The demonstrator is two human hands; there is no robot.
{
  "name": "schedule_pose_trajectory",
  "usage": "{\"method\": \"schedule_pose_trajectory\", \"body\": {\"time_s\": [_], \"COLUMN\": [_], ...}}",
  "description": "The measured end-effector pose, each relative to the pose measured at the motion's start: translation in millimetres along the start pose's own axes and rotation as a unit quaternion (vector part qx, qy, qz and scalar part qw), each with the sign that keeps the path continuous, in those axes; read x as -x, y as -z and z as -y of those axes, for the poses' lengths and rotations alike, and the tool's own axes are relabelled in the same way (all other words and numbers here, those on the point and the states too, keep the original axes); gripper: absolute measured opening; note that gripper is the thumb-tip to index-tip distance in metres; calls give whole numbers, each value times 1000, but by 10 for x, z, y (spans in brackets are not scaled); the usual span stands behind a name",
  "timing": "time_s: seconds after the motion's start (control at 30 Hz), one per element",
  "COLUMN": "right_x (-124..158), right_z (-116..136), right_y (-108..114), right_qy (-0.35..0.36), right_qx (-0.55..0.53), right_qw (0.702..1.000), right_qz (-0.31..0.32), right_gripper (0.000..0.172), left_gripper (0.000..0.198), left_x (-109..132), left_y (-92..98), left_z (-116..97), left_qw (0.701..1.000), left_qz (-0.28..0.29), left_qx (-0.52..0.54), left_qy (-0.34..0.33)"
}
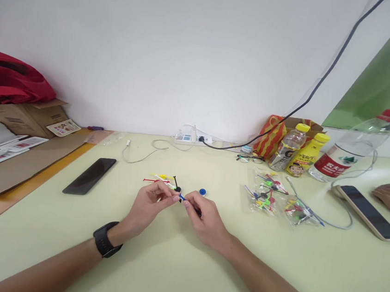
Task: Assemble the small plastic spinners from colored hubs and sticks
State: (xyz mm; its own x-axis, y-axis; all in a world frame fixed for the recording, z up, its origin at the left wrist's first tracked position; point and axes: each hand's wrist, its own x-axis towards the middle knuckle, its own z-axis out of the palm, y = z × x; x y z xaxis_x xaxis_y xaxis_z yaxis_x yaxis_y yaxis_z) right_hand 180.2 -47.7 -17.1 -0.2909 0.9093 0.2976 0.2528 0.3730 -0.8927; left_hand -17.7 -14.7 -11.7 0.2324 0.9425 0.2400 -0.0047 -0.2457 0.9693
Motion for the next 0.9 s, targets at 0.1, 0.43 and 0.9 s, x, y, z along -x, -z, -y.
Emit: {"method": "schedule_pose_trajectory", "body": {"time_s": [0.1, 0.43, 0.9], "right_x": [2, -70, -178], "right_z": [-2, -102, -429], "right_y": [9, 190, 489], "right_qy": [9, 0, -58], "right_qx": [14, 73, 283], "right_qw": [1000, 994, 957], "right_qz": [-9, -79, -25], "right_gripper": [20, 21, 22], "left_gripper": [24, 30, 25], "left_x": [24, 24, -41], "left_y": [-17, -57, 23], "left_z": [2, -26, 20], "left_qw": [1000, 984, 997], "left_qz": [16, 9, 51], "left_qx": [-12, 106, -23], "left_qy": [16, 140, 59]}}
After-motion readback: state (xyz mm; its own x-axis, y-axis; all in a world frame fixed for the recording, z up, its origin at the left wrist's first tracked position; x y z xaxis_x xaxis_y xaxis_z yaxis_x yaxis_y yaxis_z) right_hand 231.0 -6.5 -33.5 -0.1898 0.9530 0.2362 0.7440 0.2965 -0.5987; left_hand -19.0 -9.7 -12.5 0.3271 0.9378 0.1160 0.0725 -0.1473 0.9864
